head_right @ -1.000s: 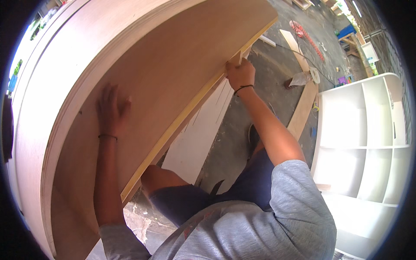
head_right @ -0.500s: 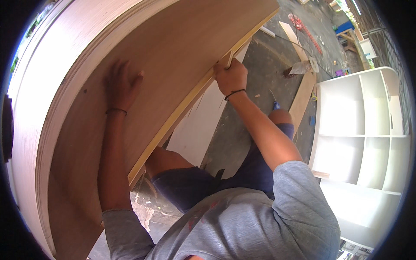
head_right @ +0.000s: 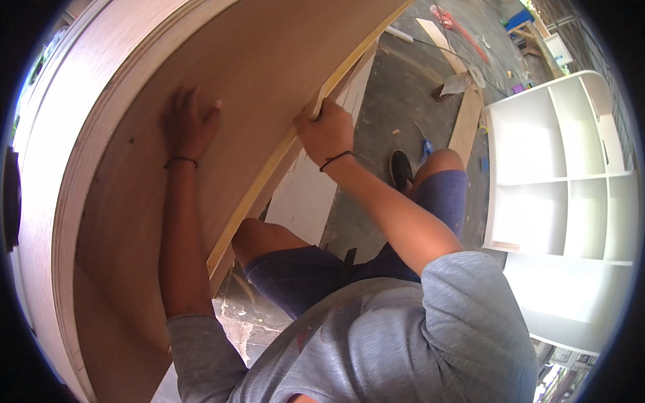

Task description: The person applies a strip of material to the edge of a curved wooden furniture component, presses it down using a wooden block, trims the excess strip with a utility knife, and cuts a wooden piece with a hand saw.

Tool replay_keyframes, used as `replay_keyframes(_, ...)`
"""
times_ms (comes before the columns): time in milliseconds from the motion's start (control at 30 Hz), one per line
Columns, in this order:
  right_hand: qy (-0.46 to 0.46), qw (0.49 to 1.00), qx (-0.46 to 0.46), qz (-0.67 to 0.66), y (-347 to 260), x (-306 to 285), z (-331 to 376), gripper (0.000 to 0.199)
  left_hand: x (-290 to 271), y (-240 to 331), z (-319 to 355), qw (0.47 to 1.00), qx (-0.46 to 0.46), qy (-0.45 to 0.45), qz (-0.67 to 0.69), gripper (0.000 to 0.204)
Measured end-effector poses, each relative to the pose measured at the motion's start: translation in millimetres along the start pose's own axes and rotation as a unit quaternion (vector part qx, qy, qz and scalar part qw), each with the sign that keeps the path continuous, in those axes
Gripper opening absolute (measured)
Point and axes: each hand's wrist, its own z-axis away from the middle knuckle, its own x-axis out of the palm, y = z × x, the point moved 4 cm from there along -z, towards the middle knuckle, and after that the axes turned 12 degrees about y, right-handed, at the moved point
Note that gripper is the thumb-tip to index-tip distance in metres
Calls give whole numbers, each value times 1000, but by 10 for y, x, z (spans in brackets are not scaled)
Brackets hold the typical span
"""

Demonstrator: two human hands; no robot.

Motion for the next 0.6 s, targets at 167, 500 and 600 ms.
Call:
replay_keyframes(167,-44,999,19,7,-100,-56,326,26,42,-15,-9,999,15,-20,20,66)
replay_keyframes(500,-135,978,-68,-143,85,-500,127,23,44,-201,-68,985,7,22,173,43)
replay_keyframes(600,-149,974,7,-172,389,-591,-161,19,-76,-130,-56,985,56,46,155,38)
